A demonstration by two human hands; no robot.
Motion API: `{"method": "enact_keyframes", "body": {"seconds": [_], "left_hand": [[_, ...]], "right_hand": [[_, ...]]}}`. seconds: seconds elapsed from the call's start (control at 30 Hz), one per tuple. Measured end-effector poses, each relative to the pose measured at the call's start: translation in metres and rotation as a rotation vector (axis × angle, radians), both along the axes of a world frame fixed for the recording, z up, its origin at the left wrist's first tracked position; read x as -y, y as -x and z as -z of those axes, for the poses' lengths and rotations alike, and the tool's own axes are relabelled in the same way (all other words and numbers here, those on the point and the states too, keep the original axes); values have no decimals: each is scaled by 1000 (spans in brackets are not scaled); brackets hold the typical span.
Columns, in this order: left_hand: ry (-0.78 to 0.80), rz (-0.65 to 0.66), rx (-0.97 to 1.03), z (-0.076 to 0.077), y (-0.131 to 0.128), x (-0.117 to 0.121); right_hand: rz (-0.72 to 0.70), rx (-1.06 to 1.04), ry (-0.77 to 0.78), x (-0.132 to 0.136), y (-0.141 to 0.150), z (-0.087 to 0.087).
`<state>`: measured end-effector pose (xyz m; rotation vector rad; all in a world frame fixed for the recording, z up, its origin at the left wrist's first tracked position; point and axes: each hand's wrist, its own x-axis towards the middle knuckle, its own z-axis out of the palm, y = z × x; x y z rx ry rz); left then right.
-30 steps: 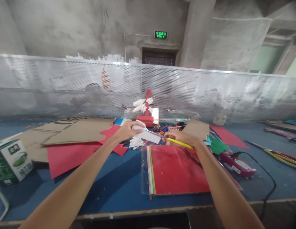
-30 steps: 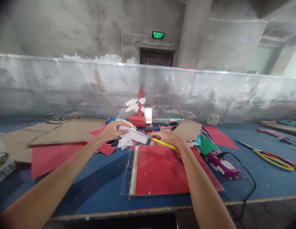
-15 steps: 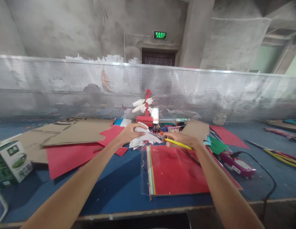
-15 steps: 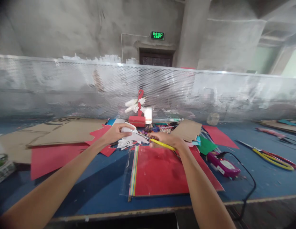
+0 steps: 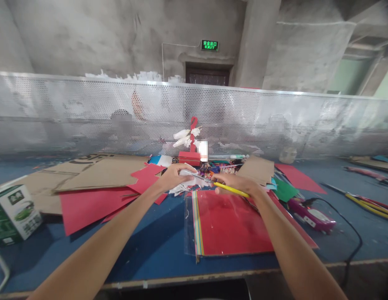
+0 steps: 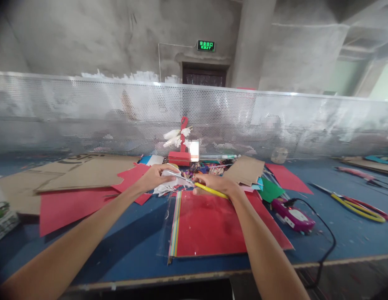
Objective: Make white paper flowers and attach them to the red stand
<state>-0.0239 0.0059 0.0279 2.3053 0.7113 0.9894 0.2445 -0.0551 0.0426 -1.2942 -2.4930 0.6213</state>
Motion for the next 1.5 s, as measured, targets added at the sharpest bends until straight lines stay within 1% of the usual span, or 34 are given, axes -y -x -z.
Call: {"method": "enact_keyframes", "body": {"seconds": [0.2, 0.37, 0.57, 0.77, 1.03, 1.13, 1.3, 1.5], "left_hand": [[-1, 5, 8, 1, -1, 1], [-28, 12, 6, 4, -2, -1], [-34, 3, 12, 5, -3, -2], [-22, 18, 31, 5, -3, -2], [-53, 1, -11, 4, -4, 0], [-57, 28, -16, 4, -1, -3], [-33, 154, -55, 2, 7, -9], [30, 143, -153, 0, 12, -10]], "right_hand": [[14, 1, -44, -3, -2, 4], [6, 25, -77, -3, 0, 3], [14, 21, -73, 1, 2, 0], [3, 13, -76, -2, 0, 3], [8, 44, -98, 1, 2, 1], [16, 33, -82, 2, 2, -1], [10, 30, -66, 1, 1, -2], [-24, 65, -77, 1, 2, -1]]}}
